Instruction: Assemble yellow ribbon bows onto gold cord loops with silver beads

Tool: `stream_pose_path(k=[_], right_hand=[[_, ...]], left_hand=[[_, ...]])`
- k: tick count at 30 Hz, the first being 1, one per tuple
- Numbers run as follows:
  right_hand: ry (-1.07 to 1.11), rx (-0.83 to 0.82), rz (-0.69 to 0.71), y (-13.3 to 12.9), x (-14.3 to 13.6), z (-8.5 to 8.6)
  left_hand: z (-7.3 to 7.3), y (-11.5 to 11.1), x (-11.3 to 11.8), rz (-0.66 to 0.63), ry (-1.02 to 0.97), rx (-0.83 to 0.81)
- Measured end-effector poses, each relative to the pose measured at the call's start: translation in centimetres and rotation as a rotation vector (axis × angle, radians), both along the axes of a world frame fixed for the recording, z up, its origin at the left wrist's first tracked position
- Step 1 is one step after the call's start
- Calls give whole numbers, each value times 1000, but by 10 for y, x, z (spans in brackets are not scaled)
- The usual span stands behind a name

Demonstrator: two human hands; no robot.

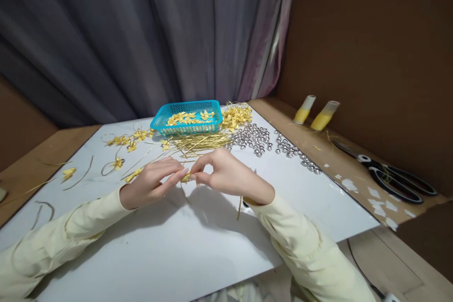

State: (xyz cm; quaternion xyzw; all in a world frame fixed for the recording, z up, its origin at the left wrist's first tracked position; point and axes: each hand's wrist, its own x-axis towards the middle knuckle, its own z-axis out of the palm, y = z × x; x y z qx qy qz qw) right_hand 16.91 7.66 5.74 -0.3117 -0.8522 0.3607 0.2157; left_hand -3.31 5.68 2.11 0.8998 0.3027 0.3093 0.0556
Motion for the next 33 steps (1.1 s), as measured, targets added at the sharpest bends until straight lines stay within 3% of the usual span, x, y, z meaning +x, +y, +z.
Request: stream_pose_path(k=[11,23,33], right_hand=[[-40,55,-66,-2,-2,1],[-63,-7,-109,-3,-3,3],[-65,139,-48,-1,-5,-7]], left_hand=[[0,0,0,-15,-5,31],[0,0,0,8,94,21],[3,0,0,-29,173,2]])
